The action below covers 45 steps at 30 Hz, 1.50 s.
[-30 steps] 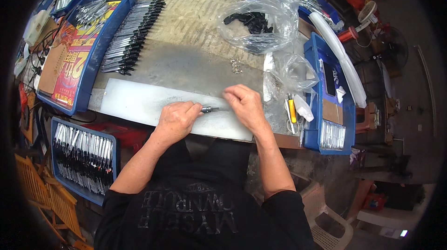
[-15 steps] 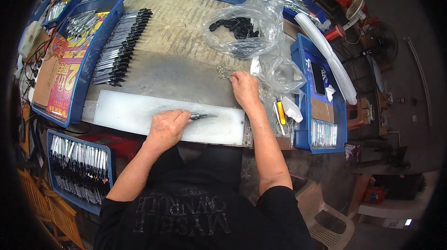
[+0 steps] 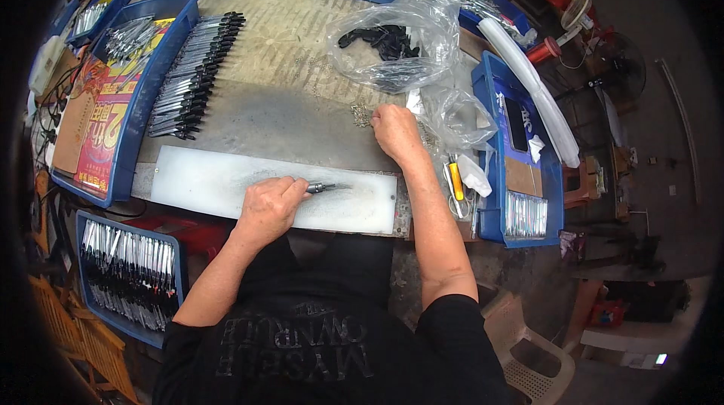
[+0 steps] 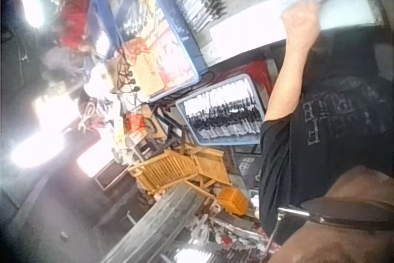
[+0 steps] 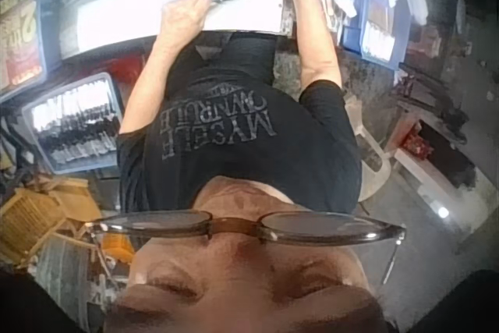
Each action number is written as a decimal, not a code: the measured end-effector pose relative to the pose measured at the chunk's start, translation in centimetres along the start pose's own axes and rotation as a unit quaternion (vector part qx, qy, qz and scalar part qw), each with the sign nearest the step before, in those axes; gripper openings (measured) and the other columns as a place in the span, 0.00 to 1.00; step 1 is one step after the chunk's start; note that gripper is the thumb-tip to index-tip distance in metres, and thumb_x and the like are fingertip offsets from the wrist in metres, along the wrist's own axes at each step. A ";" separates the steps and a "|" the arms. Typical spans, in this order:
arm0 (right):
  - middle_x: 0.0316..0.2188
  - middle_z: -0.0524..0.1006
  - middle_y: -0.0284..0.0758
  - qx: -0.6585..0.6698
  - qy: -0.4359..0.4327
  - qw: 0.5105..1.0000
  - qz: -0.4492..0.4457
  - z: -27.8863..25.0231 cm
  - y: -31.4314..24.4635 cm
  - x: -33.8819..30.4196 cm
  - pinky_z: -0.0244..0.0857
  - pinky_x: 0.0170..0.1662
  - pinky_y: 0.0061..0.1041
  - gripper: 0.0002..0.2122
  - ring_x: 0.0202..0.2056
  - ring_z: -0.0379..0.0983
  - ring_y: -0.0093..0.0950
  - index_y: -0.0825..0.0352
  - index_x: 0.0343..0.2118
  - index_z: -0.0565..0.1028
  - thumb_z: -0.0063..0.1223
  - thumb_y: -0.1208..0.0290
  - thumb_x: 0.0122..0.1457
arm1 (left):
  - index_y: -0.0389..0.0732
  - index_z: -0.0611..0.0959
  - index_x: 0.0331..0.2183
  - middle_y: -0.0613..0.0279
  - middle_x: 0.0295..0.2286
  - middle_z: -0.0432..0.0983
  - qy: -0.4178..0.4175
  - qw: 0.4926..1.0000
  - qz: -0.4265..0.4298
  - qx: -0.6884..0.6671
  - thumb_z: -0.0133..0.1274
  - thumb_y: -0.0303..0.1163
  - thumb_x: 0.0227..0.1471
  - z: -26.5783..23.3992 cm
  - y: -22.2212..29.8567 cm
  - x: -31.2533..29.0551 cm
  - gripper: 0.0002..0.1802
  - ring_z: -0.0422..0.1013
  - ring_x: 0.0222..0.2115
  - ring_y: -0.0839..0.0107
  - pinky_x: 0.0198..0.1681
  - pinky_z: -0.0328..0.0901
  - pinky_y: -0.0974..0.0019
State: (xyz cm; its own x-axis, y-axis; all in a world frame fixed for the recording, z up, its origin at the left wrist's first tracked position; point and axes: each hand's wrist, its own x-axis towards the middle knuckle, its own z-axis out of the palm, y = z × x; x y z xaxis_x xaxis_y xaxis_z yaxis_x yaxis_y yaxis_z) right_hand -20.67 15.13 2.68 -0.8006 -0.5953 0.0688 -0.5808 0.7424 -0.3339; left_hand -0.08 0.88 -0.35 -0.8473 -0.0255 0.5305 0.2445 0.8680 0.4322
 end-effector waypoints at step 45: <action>0.22 0.70 0.23 0.461 -0.056 0.886 0.015 0.5 -2.4 -6.4 0.59 0.30 0.16 0.07 0.27 0.63 0.14 0.72 0.28 0.72 0.49 0.73 0.54 | 0.39 0.72 0.23 0.61 0.16 0.65 -0.002 1.000 0.000 0.000 0.53 0.30 0.41 0.0 0.0 0.1 0.07 0.68 0.18 0.65 0.19 0.63 0.64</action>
State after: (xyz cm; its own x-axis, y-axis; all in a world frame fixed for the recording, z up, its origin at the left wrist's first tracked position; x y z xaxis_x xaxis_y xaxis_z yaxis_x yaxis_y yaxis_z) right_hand -14.13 17.04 2.58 -0.7639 -0.6447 -0.0283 -0.1516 0.2219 -0.9632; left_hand -0.12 0.91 -0.30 -0.8494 -0.0232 0.5272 0.2441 0.8684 0.4316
